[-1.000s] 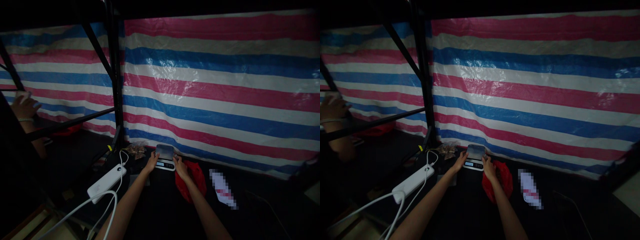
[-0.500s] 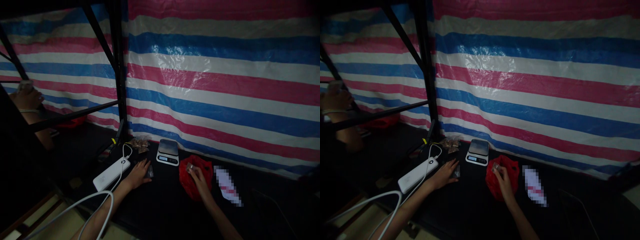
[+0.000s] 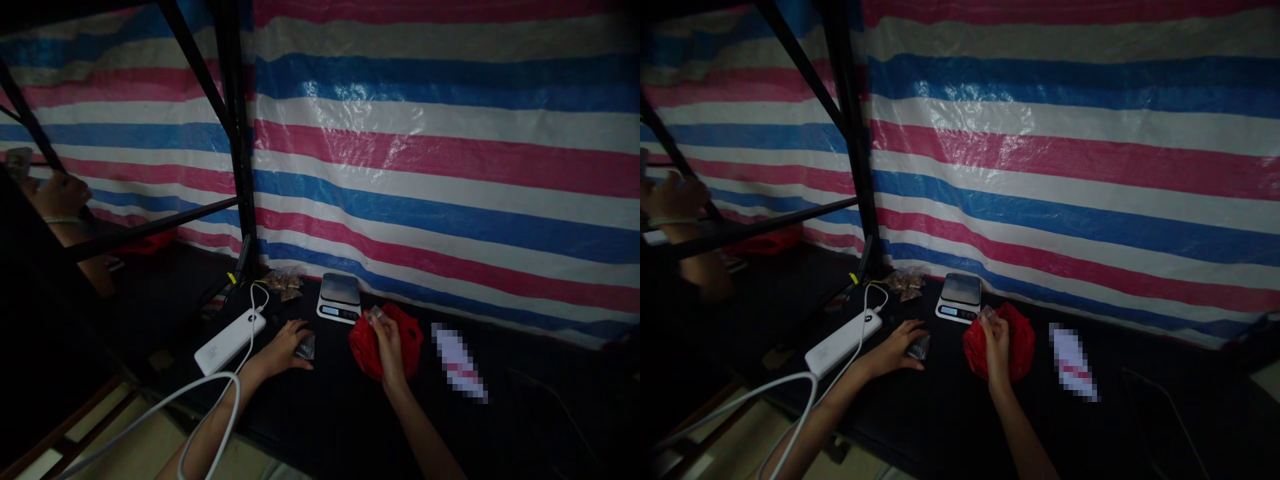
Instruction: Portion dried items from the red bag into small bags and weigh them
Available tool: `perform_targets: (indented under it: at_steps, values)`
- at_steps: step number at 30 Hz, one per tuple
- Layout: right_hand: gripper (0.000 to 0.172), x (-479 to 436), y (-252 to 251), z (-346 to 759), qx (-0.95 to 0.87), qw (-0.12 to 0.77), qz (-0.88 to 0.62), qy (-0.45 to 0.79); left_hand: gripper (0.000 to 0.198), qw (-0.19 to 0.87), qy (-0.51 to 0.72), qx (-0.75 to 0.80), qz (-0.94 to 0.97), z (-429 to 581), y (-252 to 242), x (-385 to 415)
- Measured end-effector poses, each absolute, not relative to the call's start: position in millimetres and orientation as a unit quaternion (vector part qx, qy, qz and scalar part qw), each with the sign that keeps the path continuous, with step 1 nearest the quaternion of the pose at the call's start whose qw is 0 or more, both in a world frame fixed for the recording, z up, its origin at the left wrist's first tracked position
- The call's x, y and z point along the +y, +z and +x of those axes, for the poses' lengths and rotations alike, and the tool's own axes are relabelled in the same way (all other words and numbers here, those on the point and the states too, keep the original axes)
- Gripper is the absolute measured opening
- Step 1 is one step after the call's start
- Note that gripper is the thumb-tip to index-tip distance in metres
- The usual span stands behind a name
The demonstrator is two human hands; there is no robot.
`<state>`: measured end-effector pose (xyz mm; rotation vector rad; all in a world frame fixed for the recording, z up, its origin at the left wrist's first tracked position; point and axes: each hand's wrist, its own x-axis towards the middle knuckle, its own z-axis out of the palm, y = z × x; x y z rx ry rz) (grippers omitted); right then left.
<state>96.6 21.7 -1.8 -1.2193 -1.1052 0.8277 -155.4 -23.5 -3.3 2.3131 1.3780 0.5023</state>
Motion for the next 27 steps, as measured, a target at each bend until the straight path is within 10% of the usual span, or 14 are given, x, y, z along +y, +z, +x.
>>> perform_targets:
  at_steps: [17, 27]
  values:
    - [0.025, 35.7, 10.5, 128.6, -0.844, 0.235, -0.478, 0.064, 0.075, 0.257, 0.196, 0.480, 0.816, -155.4, 1.7, -33.2]
    - [0.026, 38.9, 2.6, 144.0, -0.838, 0.247, -0.485, 0.040, 0.065, 0.209, 0.212, 0.499, 0.814, -151.7, -7.3, -31.8]
